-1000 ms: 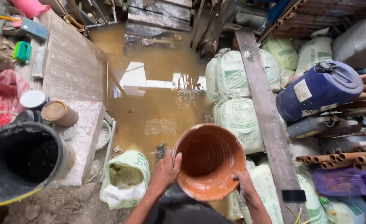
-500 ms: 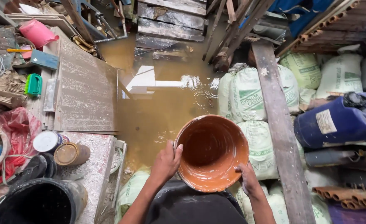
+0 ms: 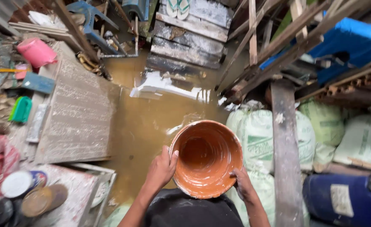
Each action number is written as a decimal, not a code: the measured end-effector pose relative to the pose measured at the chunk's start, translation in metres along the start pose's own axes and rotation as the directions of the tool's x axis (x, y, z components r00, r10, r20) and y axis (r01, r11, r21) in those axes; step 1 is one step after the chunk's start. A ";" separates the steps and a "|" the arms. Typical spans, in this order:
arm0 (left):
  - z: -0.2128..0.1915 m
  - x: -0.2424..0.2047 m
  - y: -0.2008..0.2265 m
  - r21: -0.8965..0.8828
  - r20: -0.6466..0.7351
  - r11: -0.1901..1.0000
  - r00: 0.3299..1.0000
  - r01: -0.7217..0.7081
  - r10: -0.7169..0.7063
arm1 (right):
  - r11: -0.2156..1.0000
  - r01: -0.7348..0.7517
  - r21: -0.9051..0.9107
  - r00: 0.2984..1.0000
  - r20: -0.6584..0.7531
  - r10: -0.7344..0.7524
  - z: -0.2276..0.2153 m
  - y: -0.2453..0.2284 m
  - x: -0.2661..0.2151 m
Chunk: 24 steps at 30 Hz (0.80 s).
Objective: Clean a architectural mold with a brush and mix gypsum powder with water in a bowl for casting.
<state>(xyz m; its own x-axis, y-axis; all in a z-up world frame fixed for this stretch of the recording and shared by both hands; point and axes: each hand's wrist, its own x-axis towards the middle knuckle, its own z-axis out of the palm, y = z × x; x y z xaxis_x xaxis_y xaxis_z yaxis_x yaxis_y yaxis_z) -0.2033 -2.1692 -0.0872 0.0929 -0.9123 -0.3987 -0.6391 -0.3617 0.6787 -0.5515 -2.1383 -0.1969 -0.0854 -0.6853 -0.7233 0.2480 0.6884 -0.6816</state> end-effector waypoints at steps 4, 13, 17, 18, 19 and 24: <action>-0.004 0.076 0.077 -0.039 -0.004 0.999 1.000 -0.003 0.003 | 0.999 0.029 -0.016 1.000 0.003 -0.029 -0.009 -0.102 0.064; -0.013 0.189 0.126 -0.113 -0.016 0.993 1.000 0.025 -0.027 | 0.987 0.094 -0.132 0.988 0.138 -0.075 0.008 -0.237 0.180; -0.025 0.251 0.128 -0.169 -0.021 0.983 0.997 0.066 -0.070 | 0.971 0.101 -0.216 0.985 0.156 -0.068 0.034 -0.275 0.229; -0.030 0.268 0.128 -0.181 -0.031 0.981 0.996 0.074 -0.081 | 0.970 0.096 -0.226 0.984 0.167 -0.058 0.036 -0.280 0.247; -0.037 0.285 0.132 -0.190 -0.034 0.979 0.996 0.079 -0.087 | 0.967 0.094 -0.236 0.984 0.170 -0.055 0.043 -0.291 0.261; -0.086 0.396 0.154 -0.240 -0.069 0.963 0.987 0.126 -0.146 | 0.970 0.050 -0.238 0.987 0.162 -0.011 0.144 -0.388 0.319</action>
<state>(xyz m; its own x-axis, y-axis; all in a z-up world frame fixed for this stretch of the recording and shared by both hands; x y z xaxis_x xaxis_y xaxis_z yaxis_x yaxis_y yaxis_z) -0.1990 -2.6024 -0.0875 0.2379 -0.8609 -0.4498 -0.4203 -0.5087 0.7514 -0.5360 -2.6584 -0.1472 0.0694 -0.7223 -0.6881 0.0063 0.6901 -0.7237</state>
